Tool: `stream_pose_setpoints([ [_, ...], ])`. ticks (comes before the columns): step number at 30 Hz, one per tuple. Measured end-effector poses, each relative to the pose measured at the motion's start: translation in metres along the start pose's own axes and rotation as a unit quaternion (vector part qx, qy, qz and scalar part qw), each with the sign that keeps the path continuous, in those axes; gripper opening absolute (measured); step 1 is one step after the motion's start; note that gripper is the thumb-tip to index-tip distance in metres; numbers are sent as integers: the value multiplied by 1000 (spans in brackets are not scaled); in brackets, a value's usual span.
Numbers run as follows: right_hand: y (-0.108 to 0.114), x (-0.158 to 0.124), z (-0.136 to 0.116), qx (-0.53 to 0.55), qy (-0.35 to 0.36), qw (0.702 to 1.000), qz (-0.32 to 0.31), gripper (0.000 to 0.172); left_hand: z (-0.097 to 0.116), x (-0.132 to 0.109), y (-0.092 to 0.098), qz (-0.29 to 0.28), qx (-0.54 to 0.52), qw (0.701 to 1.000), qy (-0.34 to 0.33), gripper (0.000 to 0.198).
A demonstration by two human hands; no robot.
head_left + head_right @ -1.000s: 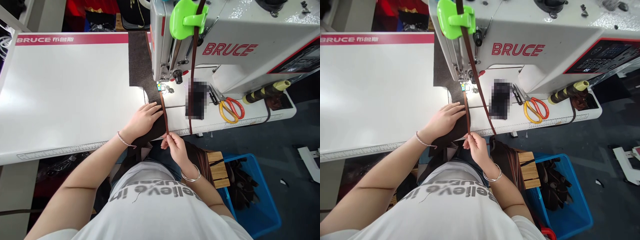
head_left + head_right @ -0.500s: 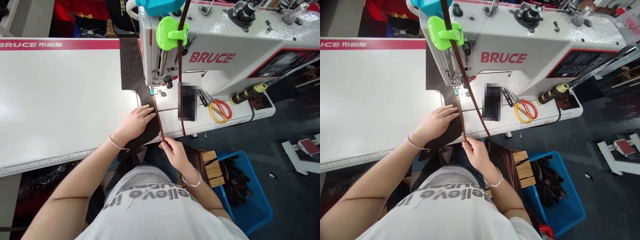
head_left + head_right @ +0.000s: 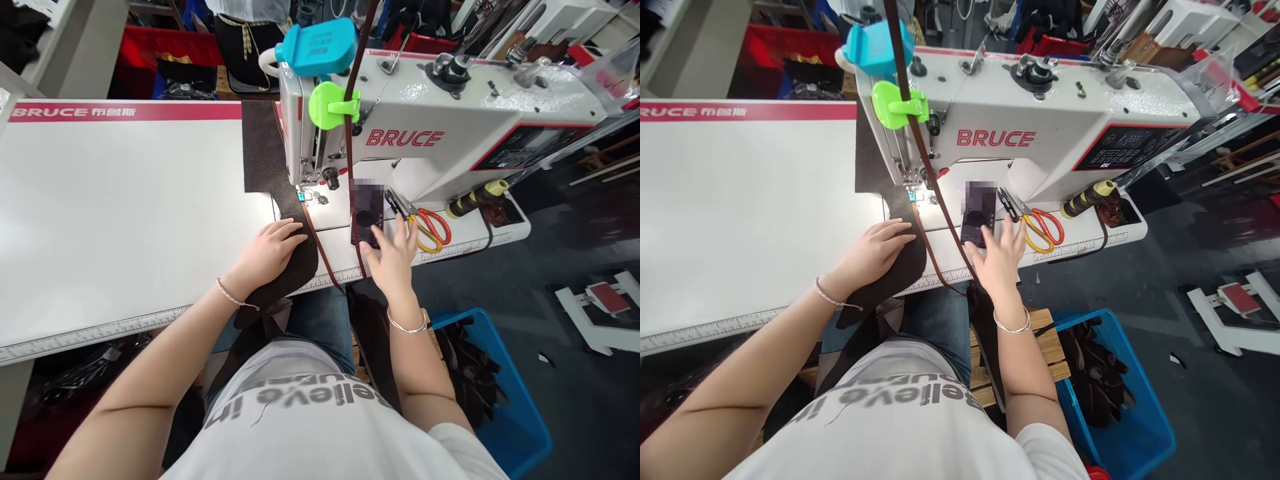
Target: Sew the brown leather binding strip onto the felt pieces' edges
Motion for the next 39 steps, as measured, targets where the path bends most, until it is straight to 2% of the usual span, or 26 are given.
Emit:
stream_pose_setpoints([
  [2, -5, -3, -8, 35, 17, 999, -32, 44, 0, -1, 2, 12, 3, 1000, 4, 39],
  [3, -4, -6, -13, 62, 24, 998, -24, 42, -1, -1, 3, 17, 4, 1000, 9, 38],
  [5, 7, -11, -23, 123, 11, 991, 50, 41, -2, -2, 4, 25, 5, 999, 29, 36],
  [7, 22, -19, -35, 199, -6, 968, 153, 37, -5, -1, 6, 32, 8, 998, 61, 36],
  [8, 27, -23, -44, 244, 2, 953, 181, 33, -7, 0, 7, 39, 10, 996, 81, 37],
  [9, 29, -26, -55, 290, 21, 939, 182, 29, -9, 1, 9, 46, 13, 994, 100, 38],
  [10, 27, -27, -67, 330, 44, 930, 157, 25, -11, 2, 10, 52, 17, 991, 119, 40],
  [12, 16, -24, -90, 372, 69, 923, 67, 22, -15, 5, 12, 59, 25, 987, 148, 41],
  [14, 3, -14, -104, 356, 43, 934, 10, 24, -19, 9, 14, 57, 25, 983, 175, 40],
  [16, -4, 0, -110, 325, 15, 945, 7, 27, -24, 12, 16, 52, 5, 975, 215, 41],
  [18, -1, 9, -112, 318, 4, 948, 15, 28, -28, 15, 17, 41, -27, 963, 266, 42],
  [21, 15, 4, -103, 357, 17, 934, -5, 30, -33, 18, 17, 19, -57, 942, 331, 34],
  [23, 27, -6, -87, 366, 13, 930, -1, 33, -34, 21, 18, 14, -55, 932, 358, 25],
  [26, 36, -11, -46, 290, -60, 951, 87, 40, -33, 26, 18, 15, -31, 925, 378, 19],
  [28, 31, -8, -23, 206, -62, 969, 119, 38, -31, 30, 19, 10, -5, 923, 384, 23],
  [32, 10, 0, 4, 80, 4, 991, 104, 35, -30, 35, 18, -3, 33, 916, 399, 38],
  [39, -6, -5, 6, 44, 30, 996, 71, 41, -32, 36, 13, 18, 24, 907, 420, 38],
])
Point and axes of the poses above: each hand's wrist, its own x-axis towards the middle knuckle, its own y-axis out of the back of the hand, z = x × y, the point moved 4 cm from there along x, towards the middle knuckle, and after that the axes turned 13 degrees about z, right-handed, at the moved point
